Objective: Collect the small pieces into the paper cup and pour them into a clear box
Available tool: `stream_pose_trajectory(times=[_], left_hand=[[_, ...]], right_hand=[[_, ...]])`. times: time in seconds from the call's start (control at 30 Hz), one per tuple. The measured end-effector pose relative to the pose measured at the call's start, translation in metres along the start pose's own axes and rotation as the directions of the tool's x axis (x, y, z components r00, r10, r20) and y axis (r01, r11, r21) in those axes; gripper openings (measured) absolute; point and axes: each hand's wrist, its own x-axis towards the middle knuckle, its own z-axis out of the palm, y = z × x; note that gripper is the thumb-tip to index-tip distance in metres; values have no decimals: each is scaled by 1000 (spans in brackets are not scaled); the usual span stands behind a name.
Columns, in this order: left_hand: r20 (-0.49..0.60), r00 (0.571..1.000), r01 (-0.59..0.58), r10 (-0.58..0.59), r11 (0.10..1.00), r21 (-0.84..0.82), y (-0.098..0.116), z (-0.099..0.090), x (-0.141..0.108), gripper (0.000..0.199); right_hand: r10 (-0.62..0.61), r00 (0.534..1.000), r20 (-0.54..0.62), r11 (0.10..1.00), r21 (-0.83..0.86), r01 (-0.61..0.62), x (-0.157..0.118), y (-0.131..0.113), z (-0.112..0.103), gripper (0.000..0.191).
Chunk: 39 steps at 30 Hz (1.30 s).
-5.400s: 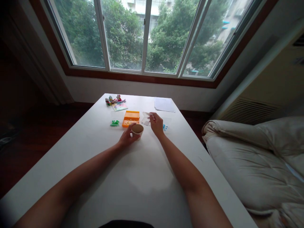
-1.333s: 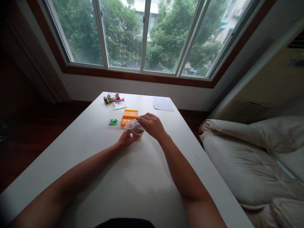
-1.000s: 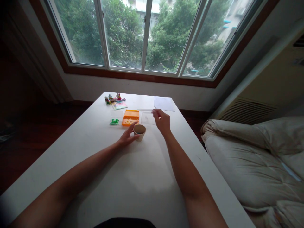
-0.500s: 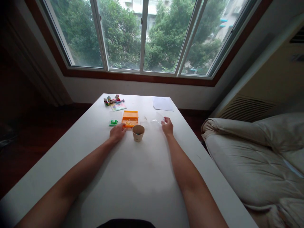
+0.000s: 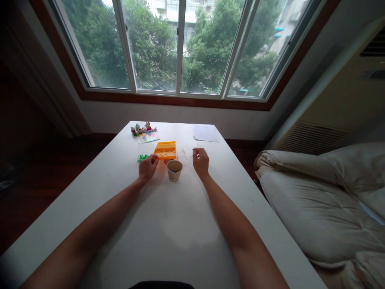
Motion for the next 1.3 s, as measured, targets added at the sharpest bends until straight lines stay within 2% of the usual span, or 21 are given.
stream_pose_trajectory(times=[0.07,0.1,0.2,0.3,0.4,0.53,0.63,0.77,0.9,1.07,1.17,1.3], left_hand=[[-41,999,-37,36,999,-31,7,-3,-3,23],[-60,997,-60,57,997,-41,11,-4,-4,22],[-109,986,-136,129,989,-64,23,-7,-8,20],[-132,970,-220,205,970,-108,34,-10,-13,20],[-137,950,-299,279,941,-160,42,-11,-18,19],[-125,926,-376,356,899,-224,47,-9,-22,21],[-94,909,-416,406,868,-270,48,-7,-24,24],[-70,893,-444,445,846,-296,50,-7,-27,28],[-91,882,-467,462,833,-296,51,-7,-32,34],[-137,874,-483,467,798,-360,46,-1,-36,46],[-100,863,-483,495,753,-446,41,6,-36,56],[-17,858,-440,513,716,-542,38,15,-37,65]], right_hand=[[125,986,114,983,120,-138,0,-11,10,31],[196,964,180,958,174,-227,0,-16,14,31],[387,849,359,808,311,-500,2,-28,23,38],[459,742,489,635,404,-659,5,-38,24,40],[491,711,503,534,470,-702,10,-45,20,36],[591,686,425,463,518,-719,18,-44,14,23],[580,702,414,474,529,-704,24,-37,10,15],[488,765,420,555,527,-643,29,-29,4,18],[435,830,348,656,509,-557,37,-27,-4,20],[382,911,156,849,330,-413,50,-25,-22,24],[330,934,136,917,191,-351,52,-30,-33,27],[232,962,141,973,-38,-229,49,-48,-41,30]])
